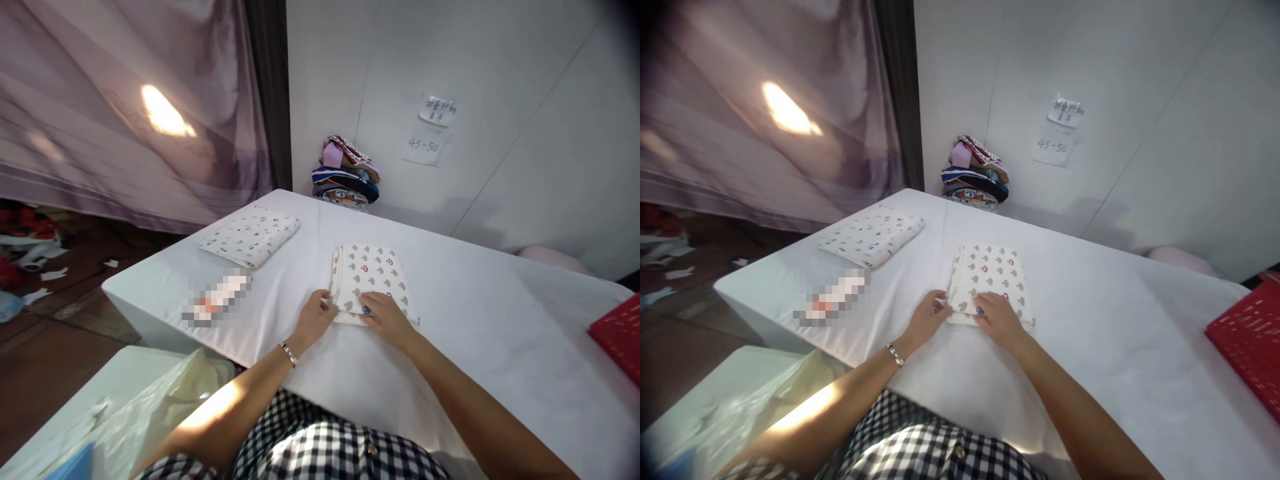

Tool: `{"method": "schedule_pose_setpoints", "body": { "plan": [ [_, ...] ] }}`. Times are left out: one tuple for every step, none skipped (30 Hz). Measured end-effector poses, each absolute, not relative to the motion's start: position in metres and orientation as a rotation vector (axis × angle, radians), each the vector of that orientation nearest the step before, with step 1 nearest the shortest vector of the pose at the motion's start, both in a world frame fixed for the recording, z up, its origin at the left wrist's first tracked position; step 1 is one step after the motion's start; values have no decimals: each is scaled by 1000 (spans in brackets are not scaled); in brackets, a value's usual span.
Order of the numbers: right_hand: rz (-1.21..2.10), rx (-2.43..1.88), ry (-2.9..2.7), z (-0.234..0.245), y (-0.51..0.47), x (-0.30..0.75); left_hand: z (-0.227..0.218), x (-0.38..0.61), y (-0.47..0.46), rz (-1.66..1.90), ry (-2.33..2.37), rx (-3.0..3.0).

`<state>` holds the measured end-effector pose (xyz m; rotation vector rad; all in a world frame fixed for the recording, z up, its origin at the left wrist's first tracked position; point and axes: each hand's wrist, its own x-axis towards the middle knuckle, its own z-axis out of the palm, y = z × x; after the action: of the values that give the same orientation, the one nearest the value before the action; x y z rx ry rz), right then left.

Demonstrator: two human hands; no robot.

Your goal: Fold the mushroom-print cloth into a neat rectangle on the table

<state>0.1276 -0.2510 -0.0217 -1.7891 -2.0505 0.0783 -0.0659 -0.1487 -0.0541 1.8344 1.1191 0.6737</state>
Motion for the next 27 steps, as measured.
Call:
{"method": "schedule_pose_setpoints", "body": {
  "plan": [
    [51,-1807,-2080,-23,-243,120,-53,-66,-151,659,1136,1853],
    [14,-1834,-2102,-25,-236,113,-52,-66,-153,646,1141,1876],
    [-30,-1866,-2116,-26,-230,108,-51,-66,-154,637,1140,1899],
    [-74,-1898,-2130,-27,-224,104,-50,-65,-155,633,1137,1920],
    [-113,-1924,-2145,-28,-219,102,-49,-64,-155,632,1138,1938],
    [-141,-1937,-2163,-29,-216,101,-49,-63,-155,627,1143,1952],
    [-159,-1934,-2177,-30,-214,101,-49,-62,-155,619,1151,1966],
    [-169,-1915,-2180,-30,-213,101,-50,-62,-154,612,1158,1980],
    [-176,-1882,-2172,-30,-214,102,-51,-61,-154,608,1161,1996],
    [-178,-1838,-2163,-31,-217,104,-52,-61,-153,608,1157,2015],
    [-174,-1789,-2160,-32,-220,105,-54,-61,-153,608,1150,2034],
    [-166,-1745,-2165,-33,-224,107,-55,-61,-153,609,1142,2051],
    [-151,-1711,-2178,-35,-229,107,-57,-62,-152,611,1138,2060],
    [-131,-1691,-2195,-36,-233,108,-58,-62,-152,611,1135,2057],
    [-110,-1682,-2205,-39,-236,107,-58,-62,-152,607,1131,2043],
    [-94,-1684,-2201,-41,-238,107,-58,-63,-152,605,1127,2020],
    [-84,-1696,-2182,-42,-239,106,-58,-63,-152,608,1120,1992],
    [-76,-1709,-2155,-44,-239,104,-57,-63,-151,614,1110,1964],
    [-69,-1721,-2124,-45,-239,103,-55,-62,-151,622,1100,1939],
    [-63,-1729,-2088,-46,-237,101,-52,-62,-150,632,1095,1918],
    [-58,-1738,-2047,-46,-235,100,-50,-61,-150,643,1095,1900],
    [-54,-1744,-2010,-47,-233,98,-48,-60,-149,649,1100,1884],
    [-52,-1746,-1984,-47,-232,97,-45,-60,-148,645,1111,1871],
    [-52,-1743,-1975,-48,-231,95,-44,-59,-148,637,1126,1860],
    [-53,-1739,-1981,-49,-231,94,-43,-59,-147,626,1139,1856],
    [-56,-1734,-1996,-49,-231,92,-42,-58,-147,613,1151,1858],
    [-56,-1726,-2015,-50,-232,90,-42,-57,-146,601,1160,1867]
  ]
}}
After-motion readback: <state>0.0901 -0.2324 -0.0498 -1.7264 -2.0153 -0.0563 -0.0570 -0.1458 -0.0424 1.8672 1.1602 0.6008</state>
